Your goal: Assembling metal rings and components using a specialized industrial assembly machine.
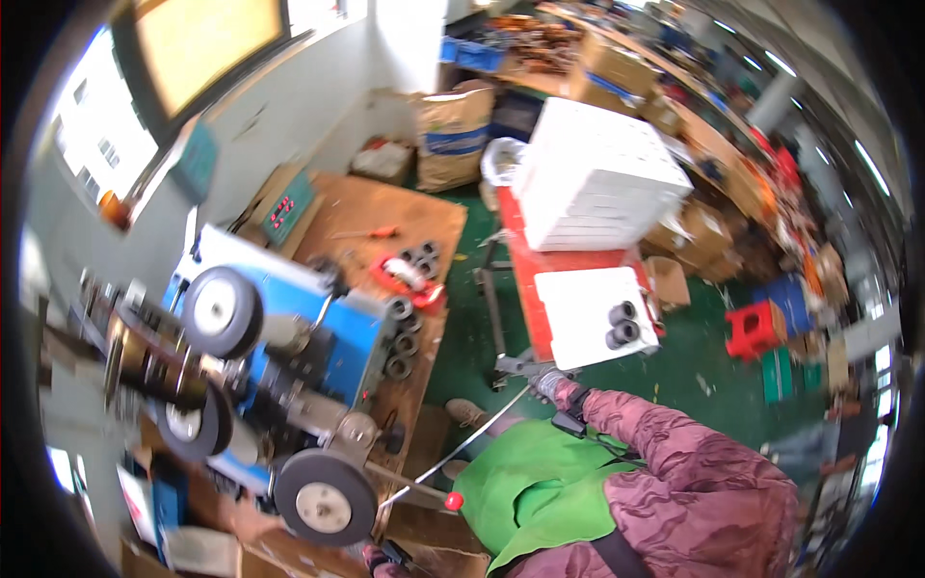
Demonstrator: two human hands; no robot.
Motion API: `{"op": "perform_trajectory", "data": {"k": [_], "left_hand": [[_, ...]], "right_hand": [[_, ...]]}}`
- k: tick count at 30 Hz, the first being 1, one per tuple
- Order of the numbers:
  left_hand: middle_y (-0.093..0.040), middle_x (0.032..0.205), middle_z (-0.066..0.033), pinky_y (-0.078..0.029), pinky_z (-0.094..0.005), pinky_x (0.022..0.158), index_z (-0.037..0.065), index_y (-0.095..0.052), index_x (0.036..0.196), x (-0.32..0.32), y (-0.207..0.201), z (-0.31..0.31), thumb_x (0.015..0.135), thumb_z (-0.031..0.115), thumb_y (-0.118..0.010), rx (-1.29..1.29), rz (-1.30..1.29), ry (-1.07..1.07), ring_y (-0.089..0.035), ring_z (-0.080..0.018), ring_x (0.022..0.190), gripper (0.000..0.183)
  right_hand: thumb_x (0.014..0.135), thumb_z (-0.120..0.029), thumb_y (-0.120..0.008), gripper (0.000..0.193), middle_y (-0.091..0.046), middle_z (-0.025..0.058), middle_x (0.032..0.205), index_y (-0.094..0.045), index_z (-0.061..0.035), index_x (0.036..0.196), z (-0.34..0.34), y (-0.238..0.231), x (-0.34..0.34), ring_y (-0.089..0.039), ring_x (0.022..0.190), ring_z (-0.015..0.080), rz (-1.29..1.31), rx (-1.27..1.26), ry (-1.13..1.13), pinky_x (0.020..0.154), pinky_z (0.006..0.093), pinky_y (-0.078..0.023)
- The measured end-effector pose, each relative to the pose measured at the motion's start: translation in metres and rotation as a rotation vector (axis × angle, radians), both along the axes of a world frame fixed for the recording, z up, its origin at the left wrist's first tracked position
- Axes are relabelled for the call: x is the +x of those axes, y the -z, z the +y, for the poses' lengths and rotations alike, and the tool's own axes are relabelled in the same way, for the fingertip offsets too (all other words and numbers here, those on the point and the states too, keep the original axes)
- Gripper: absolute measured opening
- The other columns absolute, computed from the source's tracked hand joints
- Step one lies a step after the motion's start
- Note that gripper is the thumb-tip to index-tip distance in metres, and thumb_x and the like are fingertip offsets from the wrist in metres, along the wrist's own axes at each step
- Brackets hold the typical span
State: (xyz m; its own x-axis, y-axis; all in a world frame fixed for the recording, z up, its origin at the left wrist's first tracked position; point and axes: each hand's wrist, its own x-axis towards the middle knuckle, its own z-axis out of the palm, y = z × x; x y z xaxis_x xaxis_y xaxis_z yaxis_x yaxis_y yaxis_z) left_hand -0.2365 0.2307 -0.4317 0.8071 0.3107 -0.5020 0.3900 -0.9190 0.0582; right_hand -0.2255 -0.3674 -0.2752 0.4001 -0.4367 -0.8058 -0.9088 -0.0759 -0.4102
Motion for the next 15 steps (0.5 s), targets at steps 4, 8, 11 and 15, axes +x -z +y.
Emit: {"op": "perform_trajectory", "data": {"k": [4,8,11,15], "left_hand": [[-0.061,0.085,-0.0092,-0.046,-0.0357,0.062,0.009,-0.058,0.093,0.037,-0.035,-0.054,0.080,0.029,-0.050,-0.020,0.008,0.053,-0.055,-0.0249,0.071,0.025],[-0.060,0.084,-0.0088,-0.046,-0.0356,0.061,0.009,-0.058,0.091,0.029,-0.061,-0.045,0.080,0.028,-0.051,0.012,0.013,-0.014,-0.054,-0.0239,0.071,0.024],[-0.060,0.083,-0.0085,-0.046,-0.0355,0.060,0.010,-0.058,0.090,0.032,-0.077,-0.051,0.080,0.028,-0.051,-0.005,0.002,-0.029,-0.054,-0.0231,0.070,0.022],[-0.060,0.082,-0.0081,-0.046,-0.0354,0.060,0.010,-0.058,0.089,0.027,-0.095,-0.043,0.080,0.028,-0.052,-0.042,-0.003,-0.095,-0.054,-0.0222,0.069,0.021]], "right_hand": [[0.080,-0.021,-0.051,0.024,-0.065,0.0073,0.081,-0.061,-0.0065,0.094,-0.109,0.054,-0.100,-0.063,0.070,0.0227,0.146,0.038,-0.122,0.056,0.0371,-0.051],[0.081,-0.021,-0.051,0.024,-0.058,0.0050,0.106,-0.059,-0.0133,0.102,-0.153,0.033,-0.129,-0.056,0.097,0.0188,-0.123,-0.449,0.735,0.072,0.0349,-0.050],[0.084,-0.024,-0.047,0.025,-0.054,0.0045,0.107,-0.052,-0.0160,0.107,-0.190,0.009,-0.131,-0.054,0.095,0.0197,-0.622,-0.096,1.561,0.068,0.0387,-0.049],[0.087,-0.027,-0.043,0.027,-0.048,0.0038,0.109,-0.043,-0.0195,0.113,-0.216,0.013,-0.118,-0.051,0.093,0.0210,-0.875,0.148,2.008,0.064,0.0438,-0.048]]}}
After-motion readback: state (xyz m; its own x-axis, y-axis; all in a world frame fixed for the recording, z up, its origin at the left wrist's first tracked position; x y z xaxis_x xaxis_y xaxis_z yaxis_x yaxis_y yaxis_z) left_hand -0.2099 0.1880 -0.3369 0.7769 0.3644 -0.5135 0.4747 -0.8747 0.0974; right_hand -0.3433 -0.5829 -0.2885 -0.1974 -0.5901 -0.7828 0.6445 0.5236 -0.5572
